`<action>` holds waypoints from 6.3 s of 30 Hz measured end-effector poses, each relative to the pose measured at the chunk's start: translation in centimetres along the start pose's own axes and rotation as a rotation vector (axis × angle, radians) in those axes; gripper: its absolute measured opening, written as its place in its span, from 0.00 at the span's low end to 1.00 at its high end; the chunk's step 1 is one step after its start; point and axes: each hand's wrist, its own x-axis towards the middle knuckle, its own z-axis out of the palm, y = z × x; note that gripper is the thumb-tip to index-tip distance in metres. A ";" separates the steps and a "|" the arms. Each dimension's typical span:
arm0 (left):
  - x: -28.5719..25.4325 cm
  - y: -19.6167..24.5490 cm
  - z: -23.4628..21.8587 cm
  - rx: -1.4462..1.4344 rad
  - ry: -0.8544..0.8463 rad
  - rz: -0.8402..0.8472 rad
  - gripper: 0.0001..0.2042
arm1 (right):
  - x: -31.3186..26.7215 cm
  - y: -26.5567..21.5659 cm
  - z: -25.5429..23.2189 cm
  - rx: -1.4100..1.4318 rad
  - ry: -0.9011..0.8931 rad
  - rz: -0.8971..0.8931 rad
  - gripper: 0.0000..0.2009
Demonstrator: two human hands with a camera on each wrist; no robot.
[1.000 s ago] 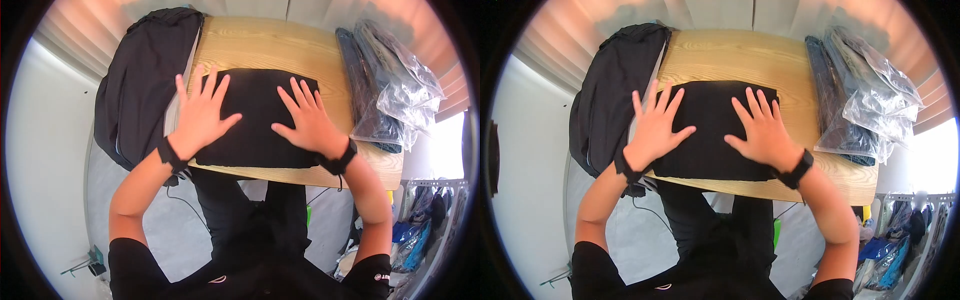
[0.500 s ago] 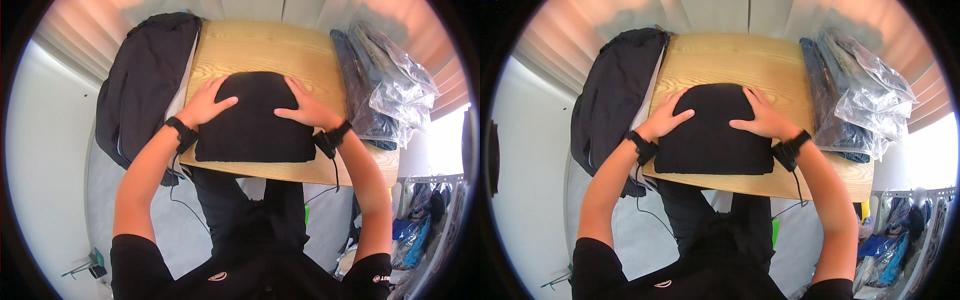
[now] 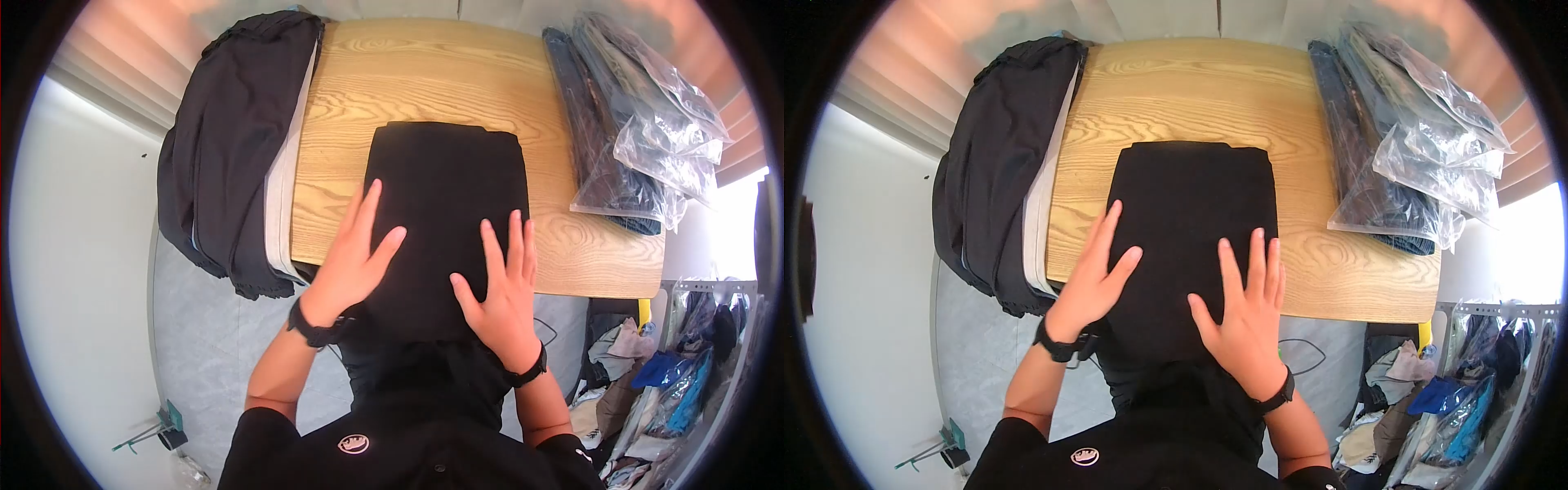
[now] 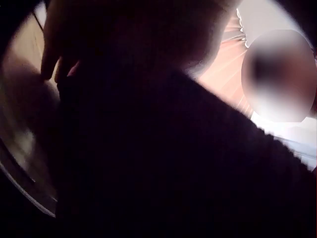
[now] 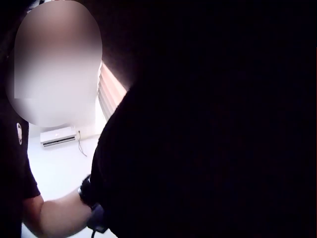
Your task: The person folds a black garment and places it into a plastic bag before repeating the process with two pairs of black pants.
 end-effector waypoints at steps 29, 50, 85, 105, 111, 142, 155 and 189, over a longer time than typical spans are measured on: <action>15.3 -7.4 -0.5 -0.511 -0.300 -0.114 0.11 | 18.4 15.0 -0.1 0.811 -0.307 0.115 0.10; 17.5 -8.4 -2.4 -0.592 -0.515 -0.092 0.11 | 19.1 14.2 1.0 0.985 -0.303 0.260 0.11; -1.1 1.5 5.7 -0.313 0.205 -0.202 0.33 | -6.1 5.5 1.9 0.482 0.383 0.166 0.25; -8.3 -2.1 5.8 0.117 0.322 0.498 0.17 | -8.1 6.4 4.6 0.357 0.614 -0.040 0.17; -9.1 -4.2 6.3 0.039 0.309 0.588 0.14 | -8.0 5.8 4.8 0.353 0.628 -0.032 0.16; 4.3 -1.7 0.3 -0.510 -0.145 -0.071 0.33 | 3.9 9.5 -2.0 1.067 -0.161 0.237 0.45; 5.3 -1.3 1.8 -0.598 -0.175 0.004 0.36 | 2.4 12.5 -5.3 0.870 0.025 0.091 0.31; 3.9 2.1 -2.4 -0.784 -0.177 -0.270 0.26 | -22.5 17.1 -57.5 -1.667 1.036 0.378 0.15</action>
